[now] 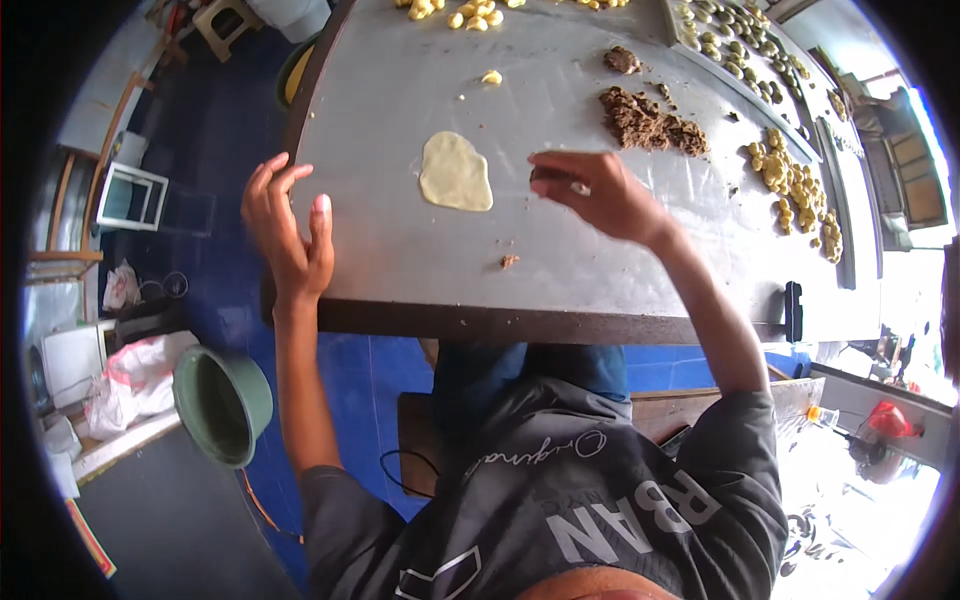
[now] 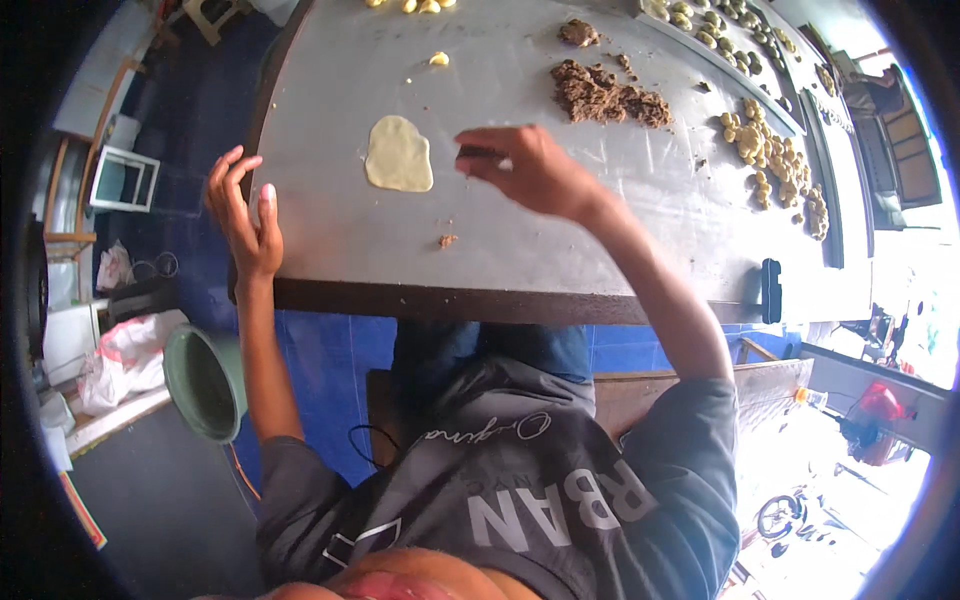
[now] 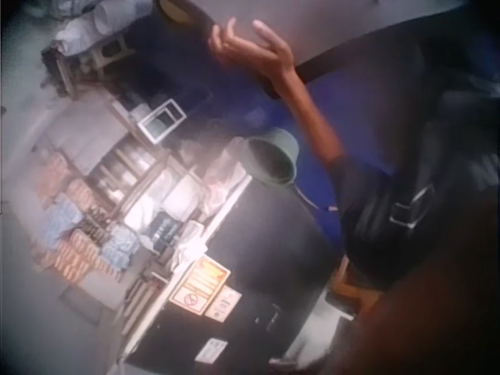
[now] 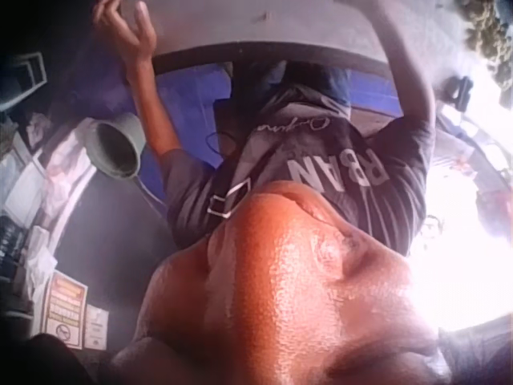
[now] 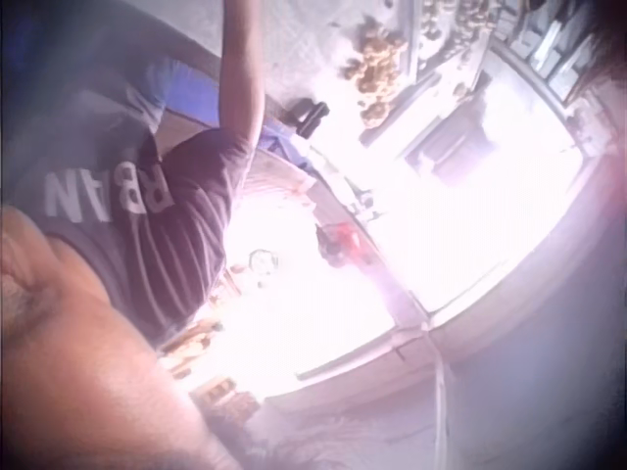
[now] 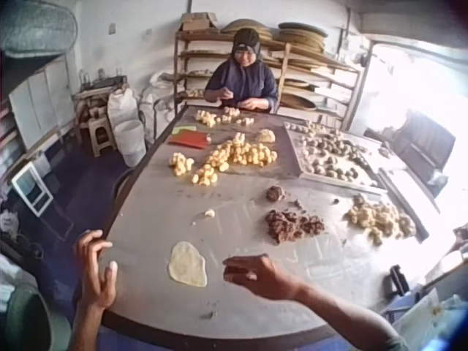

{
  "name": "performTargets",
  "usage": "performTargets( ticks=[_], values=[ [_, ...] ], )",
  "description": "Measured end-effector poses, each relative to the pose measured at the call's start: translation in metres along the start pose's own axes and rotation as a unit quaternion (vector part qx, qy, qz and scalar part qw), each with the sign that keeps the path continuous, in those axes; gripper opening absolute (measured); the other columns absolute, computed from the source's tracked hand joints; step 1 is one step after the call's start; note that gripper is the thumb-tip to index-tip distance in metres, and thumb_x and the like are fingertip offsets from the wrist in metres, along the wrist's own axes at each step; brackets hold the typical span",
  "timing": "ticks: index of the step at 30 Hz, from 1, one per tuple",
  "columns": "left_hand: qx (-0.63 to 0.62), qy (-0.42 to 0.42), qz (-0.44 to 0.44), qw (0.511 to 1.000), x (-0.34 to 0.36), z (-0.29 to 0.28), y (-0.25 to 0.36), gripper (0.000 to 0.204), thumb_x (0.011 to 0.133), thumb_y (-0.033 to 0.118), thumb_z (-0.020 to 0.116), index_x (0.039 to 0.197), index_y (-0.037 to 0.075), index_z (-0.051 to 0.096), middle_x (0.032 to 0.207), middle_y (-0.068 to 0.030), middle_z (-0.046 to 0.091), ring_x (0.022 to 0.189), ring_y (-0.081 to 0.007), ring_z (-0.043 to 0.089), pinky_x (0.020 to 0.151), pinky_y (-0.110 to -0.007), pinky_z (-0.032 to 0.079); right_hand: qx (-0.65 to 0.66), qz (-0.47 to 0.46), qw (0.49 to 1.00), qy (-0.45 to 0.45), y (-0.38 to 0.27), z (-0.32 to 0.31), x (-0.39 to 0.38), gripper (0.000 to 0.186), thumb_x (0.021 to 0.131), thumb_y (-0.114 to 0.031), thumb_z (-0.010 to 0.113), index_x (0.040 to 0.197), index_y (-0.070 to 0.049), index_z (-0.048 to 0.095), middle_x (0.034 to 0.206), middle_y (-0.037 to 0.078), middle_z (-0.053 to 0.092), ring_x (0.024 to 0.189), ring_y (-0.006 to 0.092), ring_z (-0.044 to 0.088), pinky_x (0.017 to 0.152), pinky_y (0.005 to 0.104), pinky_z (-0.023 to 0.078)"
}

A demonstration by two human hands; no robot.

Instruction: The person flattens a piece of dough by hand on a metal table, places a portion of chocolate filling onto it, and then carefully folds the edges over to enclose the filling.

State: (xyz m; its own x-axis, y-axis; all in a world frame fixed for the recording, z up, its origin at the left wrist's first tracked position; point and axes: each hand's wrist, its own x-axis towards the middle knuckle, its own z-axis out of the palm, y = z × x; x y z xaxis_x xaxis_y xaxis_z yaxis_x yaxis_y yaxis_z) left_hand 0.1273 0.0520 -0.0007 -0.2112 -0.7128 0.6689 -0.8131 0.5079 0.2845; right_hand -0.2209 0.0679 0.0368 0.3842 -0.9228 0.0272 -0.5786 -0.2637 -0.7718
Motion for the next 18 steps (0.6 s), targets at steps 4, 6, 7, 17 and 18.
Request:
performTargets(
  ticks=[4,6,7,17,18],
  values=[
    [-0.006,-0.005,0.022,1.000,0.005,0.005,0.003,0.031,0.090,0.023,0.057,0.116,0.006,0.056,0.130,-0.0125,0.048,0.127,-0.0315,0.038,0.107,-0.046,0.026,-0.036,-0.177,0.983,0.026,-0.015,0.038,-0.032,0.017,0.088,-0.008,0.063,0.099,0.005,0.061,0.104,0.014,0.063,0.102,0.0306,0.062,0.085,0.0383,0.053],
    [-0.018,-0.006,0.022,1.000,0.005,0.007,0.003,0.031,0.090,0.023,0.057,0.116,0.006,0.056,0.130,-0.0128,0.048,0.127,-0.0315,0.038,0.107,-0.046,0.026,-0.074,-0.224,0.971,0.034,-0.009,0.042,-0.034,0.016,0.088,-0.007,0.063,0.097,0.005,0.060,0.104,0.014,0.062,0.104,0.0306,0.060,0.085,0.0390,0.052],
    [-0.025,-0.002,0.020,1.000,0.004,0.006,0.002,0.031,0.090,0.023,0.057,0.116,0.006,0.056,0.129,-0.0131,0.048,0.127,-0.0316,0.038,0.107,-0.045,0.025,-0.113,-0.276,0.954,0.039,-0.008,0.042,-0.032,0.015,0.087,-0.006,0.062,0.096,0.005,0.059,0.104,0.014,0.061,0.107,0.0307,0.058,0.086,0.0397,0.051],
    [0.005,-0.021,0.013,1.000,0.005,0.008,0.004,0.030,0.094,0.027,0.050,0.115,0.007,0.057,0.131,-0.0129,0.049,0.128,-0.0282,0.037,0.106,-0.043,0.024,-0.171,0.020,0.984,0.032,0.079,-0.022,-0.009,0.029,0.095,-0.025,0.059,0.104,0.002,0.057,0.105,0.015,0.060,0.090,0.0340,0.062,0.079,0.0406,0.049],
    [0.005,-0.021,0.011,1.000,0.005,0.008,0.004,0.030,0.094,0.027,0.050,0.115,0.007,0.057,0.131,-0.0129,0.049,0.128,-0.0282,0.037,0.106,-0.043,0.024,-0.171,0.019,0.985,0.030,0.078,-0.025,-0.007,0.029,0.095,-0.025,0.059,0.104,0.002,0.057,0.105,0.015,0.060,0.090,0.0340,0.062,0.079,0.0406,0.049]
  ],
)
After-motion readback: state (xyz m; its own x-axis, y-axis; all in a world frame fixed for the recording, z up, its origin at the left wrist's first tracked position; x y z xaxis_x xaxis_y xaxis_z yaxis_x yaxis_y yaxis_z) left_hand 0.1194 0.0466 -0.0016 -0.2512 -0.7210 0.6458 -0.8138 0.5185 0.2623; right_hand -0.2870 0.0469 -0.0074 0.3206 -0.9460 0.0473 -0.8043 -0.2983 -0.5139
